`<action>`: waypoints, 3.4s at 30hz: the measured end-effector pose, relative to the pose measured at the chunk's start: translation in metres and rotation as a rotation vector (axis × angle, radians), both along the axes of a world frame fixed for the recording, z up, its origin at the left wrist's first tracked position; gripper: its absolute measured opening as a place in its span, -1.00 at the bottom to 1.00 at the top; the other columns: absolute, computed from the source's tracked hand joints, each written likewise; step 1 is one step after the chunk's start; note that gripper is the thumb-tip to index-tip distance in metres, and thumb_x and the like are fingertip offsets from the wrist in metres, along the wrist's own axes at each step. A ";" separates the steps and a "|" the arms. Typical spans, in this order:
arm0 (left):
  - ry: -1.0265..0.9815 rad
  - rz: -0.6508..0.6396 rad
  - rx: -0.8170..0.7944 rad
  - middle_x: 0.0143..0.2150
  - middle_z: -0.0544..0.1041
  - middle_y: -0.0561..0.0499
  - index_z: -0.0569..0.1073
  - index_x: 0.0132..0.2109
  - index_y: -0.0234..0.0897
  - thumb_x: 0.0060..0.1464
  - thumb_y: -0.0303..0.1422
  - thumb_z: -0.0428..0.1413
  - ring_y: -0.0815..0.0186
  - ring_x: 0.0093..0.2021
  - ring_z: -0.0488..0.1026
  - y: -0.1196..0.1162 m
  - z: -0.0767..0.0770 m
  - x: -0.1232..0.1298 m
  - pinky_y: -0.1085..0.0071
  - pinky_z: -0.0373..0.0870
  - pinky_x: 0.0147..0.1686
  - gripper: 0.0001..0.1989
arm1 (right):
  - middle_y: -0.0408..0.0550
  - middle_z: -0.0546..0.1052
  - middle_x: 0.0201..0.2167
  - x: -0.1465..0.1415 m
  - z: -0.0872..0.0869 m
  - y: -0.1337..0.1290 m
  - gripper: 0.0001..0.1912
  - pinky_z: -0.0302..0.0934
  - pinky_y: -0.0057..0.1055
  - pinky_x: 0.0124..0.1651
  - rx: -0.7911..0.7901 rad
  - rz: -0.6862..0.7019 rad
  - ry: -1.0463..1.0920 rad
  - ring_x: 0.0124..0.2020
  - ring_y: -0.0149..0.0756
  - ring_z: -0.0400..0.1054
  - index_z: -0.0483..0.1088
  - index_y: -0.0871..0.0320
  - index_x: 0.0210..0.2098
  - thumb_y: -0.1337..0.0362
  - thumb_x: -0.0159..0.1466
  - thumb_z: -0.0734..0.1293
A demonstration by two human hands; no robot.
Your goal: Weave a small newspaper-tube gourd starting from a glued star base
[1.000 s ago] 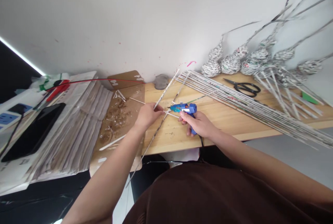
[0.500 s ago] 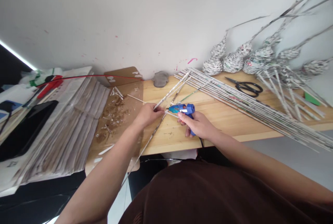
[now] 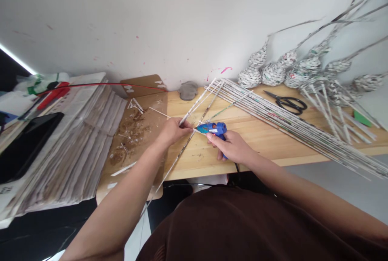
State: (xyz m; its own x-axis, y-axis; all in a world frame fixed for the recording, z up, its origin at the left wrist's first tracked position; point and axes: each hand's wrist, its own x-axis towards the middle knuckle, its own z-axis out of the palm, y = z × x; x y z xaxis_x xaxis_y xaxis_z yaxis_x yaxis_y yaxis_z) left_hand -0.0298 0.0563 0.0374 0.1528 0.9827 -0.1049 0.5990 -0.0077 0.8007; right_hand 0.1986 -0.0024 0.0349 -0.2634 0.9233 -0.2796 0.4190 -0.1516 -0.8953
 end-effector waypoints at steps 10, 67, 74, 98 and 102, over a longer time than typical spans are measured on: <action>0.021 -0.028 -0.034 -0.48 0.59 0.03 0.59 -0.42 -0.31 -0.23 -0.23 0.29 0.34 -0.47 0.43 0.008 -0.001 -0.004 0.44 0.26 -0.41 -0.77 | -0.12 0.44 -0.73 -0.004 0.009 -0.002 -0.42 0.28 -0.47 -0.54 0.053 0.041 -0.137 -0.65 -0.29 0.44 0.42 0.18 -0.37 -0.24 0.29 0.18; 0.025 -0.087 -0.016 -0.54 0.54 0.05 0.55 -0.50 -0.27 -0.32 -0.31 0.31 0.35 -0.50 0.40 0.026 -0.011 -0.010 0.45 0.26 -0.47 -0.84 | 0.00 0.48 -0.62 -0.023 0.032 -0.007 -0.46 0.16 -0.40 -0.40 0.308 0.076 -0.508 -0.48 -0.19 0.45 0.36 0.15 -0.54 -0.08 0.37 0.13; 0.037 -0.100 -0.023 -0.57 0.51 0.07 0.54 -0.52 -0.27 -0.33 -0.29 0.33 0.35 -0.53 0.36 0.025 -0.008 -0.009 0.45 0.21 -0.49 -0.82 | 0.13 0.58 -0.42 -0.021 0.027 -0.007 -0.46 0.10 -0.35 -0.35 0.456 0.140 -0.648 -0.35 -0.10 0.47 0.46 0.18 -0.41 -0.03 0.41 0.08; -0.489 0.078 0.085 -0.36 0.53 -0.05 0.47 -0.23 -0.30 0.11 0.11 -0.01 0.34 -0.38 0.41 -0.012 0.043 -0.008 0.46 0.26 -0.44 -0.48 | -0.30 0.28 -0.74 0.022 0.022 -0.037 -0.64 0.11 -0.49 -0.61 0.054 -0.091 0.077 -0.71 -0.43 0.21 0.31 0.14 -0.42 -0.04 0.22 0.34; -0.630 0.186 0.036 -0.39 0.44 -0.02 0.55 -0.21 -0.32 0.11 0.07 0.02 0.41 -0.46 0.32 -0.030 0.053 -0.005 0.48 0.19 -0.53 -0.49 | -0.29 0.29 -0.74 0.020 0.016 -0.039 -0.66 0.12 -0.49 -0.59 0.053 -0.073 0.115 -0.70 -0.42 0.24 0.35 0.15 -0.39 -0.02 0.25 0.32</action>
